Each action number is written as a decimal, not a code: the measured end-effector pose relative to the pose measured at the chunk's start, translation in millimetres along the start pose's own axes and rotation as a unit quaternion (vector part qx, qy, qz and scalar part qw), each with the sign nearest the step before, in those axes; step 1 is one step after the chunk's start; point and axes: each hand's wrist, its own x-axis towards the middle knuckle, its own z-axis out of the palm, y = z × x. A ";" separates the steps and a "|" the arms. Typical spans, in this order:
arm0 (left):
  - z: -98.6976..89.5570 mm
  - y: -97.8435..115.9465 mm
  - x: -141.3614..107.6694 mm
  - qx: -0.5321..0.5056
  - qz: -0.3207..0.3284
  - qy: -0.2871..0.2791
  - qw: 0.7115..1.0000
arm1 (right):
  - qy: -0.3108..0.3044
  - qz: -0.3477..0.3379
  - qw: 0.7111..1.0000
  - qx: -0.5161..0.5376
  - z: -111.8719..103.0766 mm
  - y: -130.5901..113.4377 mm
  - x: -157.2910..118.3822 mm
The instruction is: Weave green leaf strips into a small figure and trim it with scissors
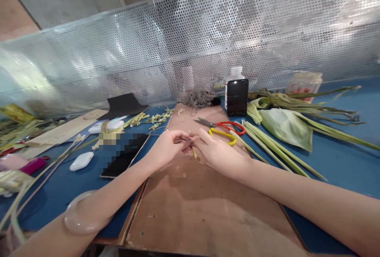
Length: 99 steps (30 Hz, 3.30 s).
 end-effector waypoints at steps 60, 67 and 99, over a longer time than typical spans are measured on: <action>8.8 11.0 -34.2 0.047 -0.105 -0.085 0.990 | -0.104 0.108 0.973 0.175 -17.4 -14.8 4.4; 6.7 7.9 -35.7 0.068 -0.092 -0.048 0.992 | -0.125 0.129 0.964 0.195 -16.5 -18.6 3.1; 6.1 9.8 -39.3 0.070 -0.159 -0.086 0.981 | -0.104 0.113 0.970 0.189 -15.8 -20.4 4.4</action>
